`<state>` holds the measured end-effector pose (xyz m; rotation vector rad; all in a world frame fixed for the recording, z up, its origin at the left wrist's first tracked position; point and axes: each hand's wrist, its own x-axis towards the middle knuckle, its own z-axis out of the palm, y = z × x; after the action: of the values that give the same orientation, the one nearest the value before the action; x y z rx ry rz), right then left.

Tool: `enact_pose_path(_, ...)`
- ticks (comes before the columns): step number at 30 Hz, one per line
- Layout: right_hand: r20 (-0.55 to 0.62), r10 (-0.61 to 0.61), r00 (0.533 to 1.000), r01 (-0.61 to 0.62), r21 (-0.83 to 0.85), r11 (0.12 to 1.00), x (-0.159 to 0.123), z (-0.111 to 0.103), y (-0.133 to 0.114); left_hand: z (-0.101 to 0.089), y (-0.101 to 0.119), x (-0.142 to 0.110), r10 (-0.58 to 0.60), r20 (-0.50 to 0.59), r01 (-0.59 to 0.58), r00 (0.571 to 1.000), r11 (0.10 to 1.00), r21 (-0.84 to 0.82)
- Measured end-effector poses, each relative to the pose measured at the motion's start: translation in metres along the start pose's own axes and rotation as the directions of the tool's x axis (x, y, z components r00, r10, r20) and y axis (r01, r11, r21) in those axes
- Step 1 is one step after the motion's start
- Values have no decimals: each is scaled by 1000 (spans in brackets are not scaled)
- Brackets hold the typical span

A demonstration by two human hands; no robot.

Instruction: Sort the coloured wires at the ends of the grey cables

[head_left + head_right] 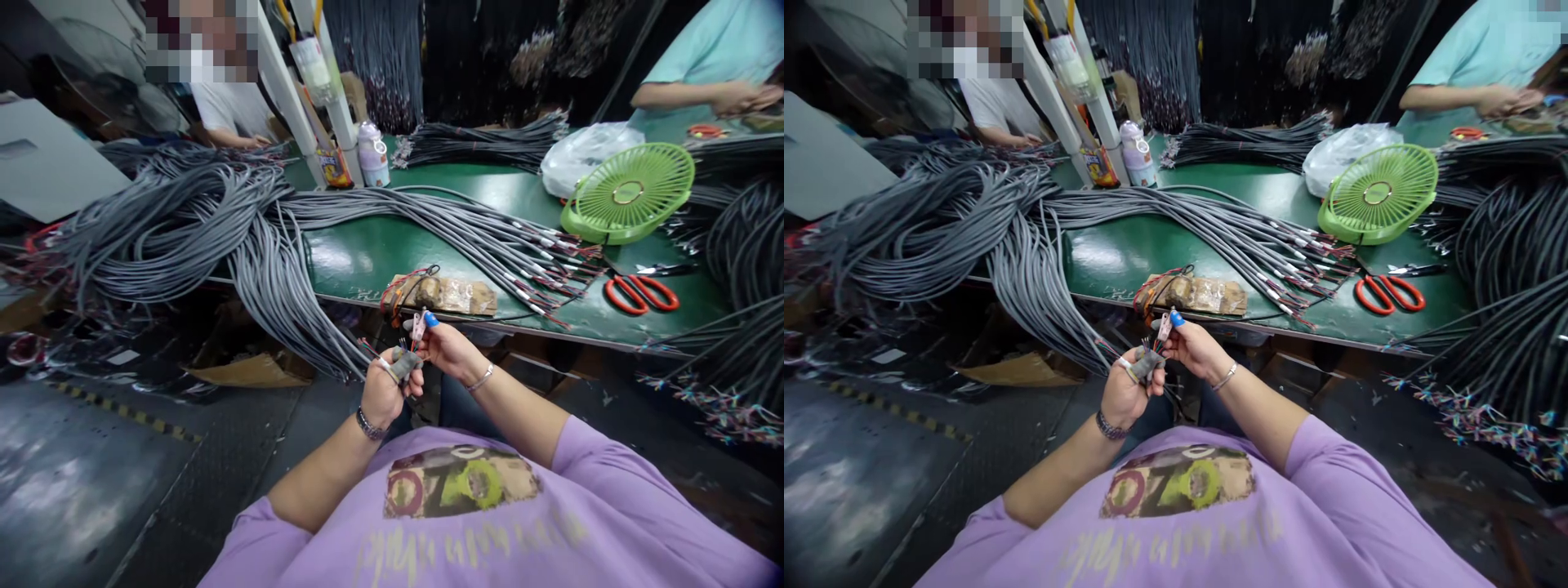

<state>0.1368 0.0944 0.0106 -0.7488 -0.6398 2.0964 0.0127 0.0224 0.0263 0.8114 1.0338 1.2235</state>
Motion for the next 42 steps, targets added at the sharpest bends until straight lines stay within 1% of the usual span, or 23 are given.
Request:
enact_pose_path(3, -4, -11, 1000, 11, 27, 1000, 2, 1, 2, 3, 0, 3, -3, -8, 3, 1000, 1000, 9)
enact_pose_path(8, -40, 11, 999, -6, 122, 993, 4, 2, 4, 4, -4, 8, 0, -25, 0, 1000, 1000, 2)
enact_pose_path(12, -67, 2, 998, 5, 106, 994, 6, 6, 3, 4, -7, 10, -16, -44, 17, 999, 1000, 12)
enact_pose_path(17, -40, 18, 999, -15, 77, 997, 3, 10, 3, 3, -10, 11, -34, -45, 35, 998, 999, 17)
enact_pose_path(20, -17, 23, 1000, -21, 114, 993, 0, 9, 4, 2, -11, 9, -7, -47, 9, 999, 1000, 30)
enact_pose_path(23, -6, 35, 999, -34, 122, 992, -2, 5, 4, 3, -11, 3, 37, -72, -33, 997, 998, 61)
enact_pose_path(29, 60, 74, 995, -77, 49, 996, -11, -3, 2, 4, -11, -6, 113, -124, -102, 986, 991, 91)
enact_pose_path(33, 116, 99, 988, -90, -83, 992, -23, -5, 5, 2, -14, -5, 122, -123, -111, 985, 990, 90)
enact_pose_path(35, 94, 61, 994, -48, -139, 989, -28, -4, 7, 0, -17, -4, 130, -102, -119, 986, 987, 108)
enact_pose_path(38, -5, -3, 1000, 2, -191, 982, -31, -1, 10, -3, -20, -5, 138, -78, -126, 987, 982, 143)
enact_pose_path(42, -65, -62, 996, 44, -245, 969, -32, 4, 14, -6, -23, -6, 145, -82, -131, 986, 978, 161)
